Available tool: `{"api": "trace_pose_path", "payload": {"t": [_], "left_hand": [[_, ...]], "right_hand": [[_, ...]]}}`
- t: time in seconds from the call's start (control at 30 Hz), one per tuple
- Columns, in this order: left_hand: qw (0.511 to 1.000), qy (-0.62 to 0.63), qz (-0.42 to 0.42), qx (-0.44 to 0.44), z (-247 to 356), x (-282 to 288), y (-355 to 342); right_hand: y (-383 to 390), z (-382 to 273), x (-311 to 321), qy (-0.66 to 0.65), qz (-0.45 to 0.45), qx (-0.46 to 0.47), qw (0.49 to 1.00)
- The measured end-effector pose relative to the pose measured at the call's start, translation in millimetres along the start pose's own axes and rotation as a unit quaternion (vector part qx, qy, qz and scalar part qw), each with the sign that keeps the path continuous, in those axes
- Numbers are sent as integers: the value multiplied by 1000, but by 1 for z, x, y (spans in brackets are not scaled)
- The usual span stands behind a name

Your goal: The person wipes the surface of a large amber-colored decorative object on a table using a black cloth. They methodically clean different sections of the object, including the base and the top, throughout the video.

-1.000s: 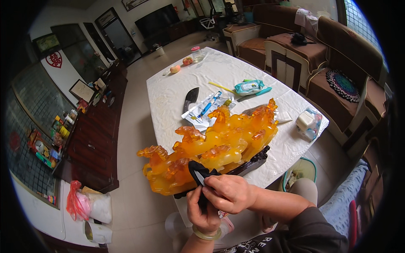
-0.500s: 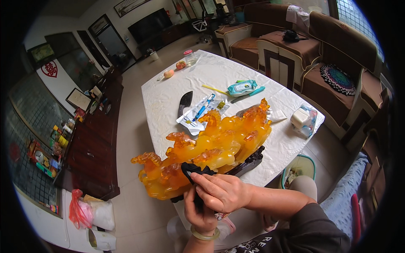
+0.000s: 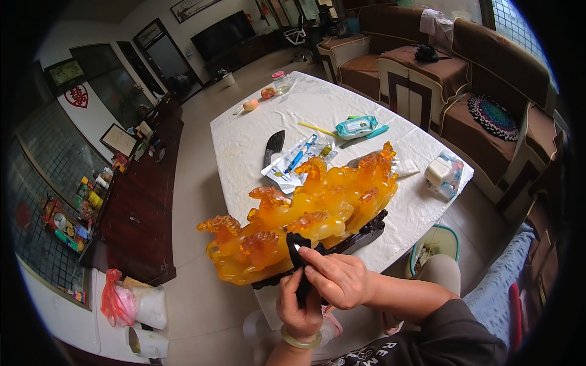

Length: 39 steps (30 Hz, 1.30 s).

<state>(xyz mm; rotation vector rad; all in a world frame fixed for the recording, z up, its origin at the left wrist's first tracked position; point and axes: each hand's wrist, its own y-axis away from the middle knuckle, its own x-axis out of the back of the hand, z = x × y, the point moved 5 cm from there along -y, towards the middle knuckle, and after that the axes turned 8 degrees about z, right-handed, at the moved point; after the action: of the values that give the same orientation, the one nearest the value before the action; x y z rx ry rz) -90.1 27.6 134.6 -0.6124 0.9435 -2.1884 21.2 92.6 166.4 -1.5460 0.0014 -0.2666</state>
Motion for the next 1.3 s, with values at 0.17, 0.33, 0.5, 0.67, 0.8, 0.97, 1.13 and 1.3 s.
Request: {"api": "trace_pose_path", "payload": {"t": [0.17,0.33,0.5,0.67,0.8,0.97,1.13,1.3], "left_hand": [[1000,11,15,14,1,1,1],[999,40,7,26,-2,6,5],[998,53,16,33,-5,9,6],[998,46,9,36,-6,9,4],[998,38,6,48,-7,6,1],[999,41,0,28,1,7,0],[999,0,-27,-20,8,-3,1],[999,-21,-37,-28,12,-10,-7]], "right_hand": [[1,1,0,-8,21,1,1000],[-4,-3,-5,-13,27,10,1000],[-5,-7,-12,-25,20,14,999],[-3,-7,-17,0,26,25,999],[-3,-4,-19,13,8,20,1000],[-10,-3,-5,-11,21,17,1000],[-13,0,12,-12,37,11,999],[-10,6,13,46,15,5,999]]}}
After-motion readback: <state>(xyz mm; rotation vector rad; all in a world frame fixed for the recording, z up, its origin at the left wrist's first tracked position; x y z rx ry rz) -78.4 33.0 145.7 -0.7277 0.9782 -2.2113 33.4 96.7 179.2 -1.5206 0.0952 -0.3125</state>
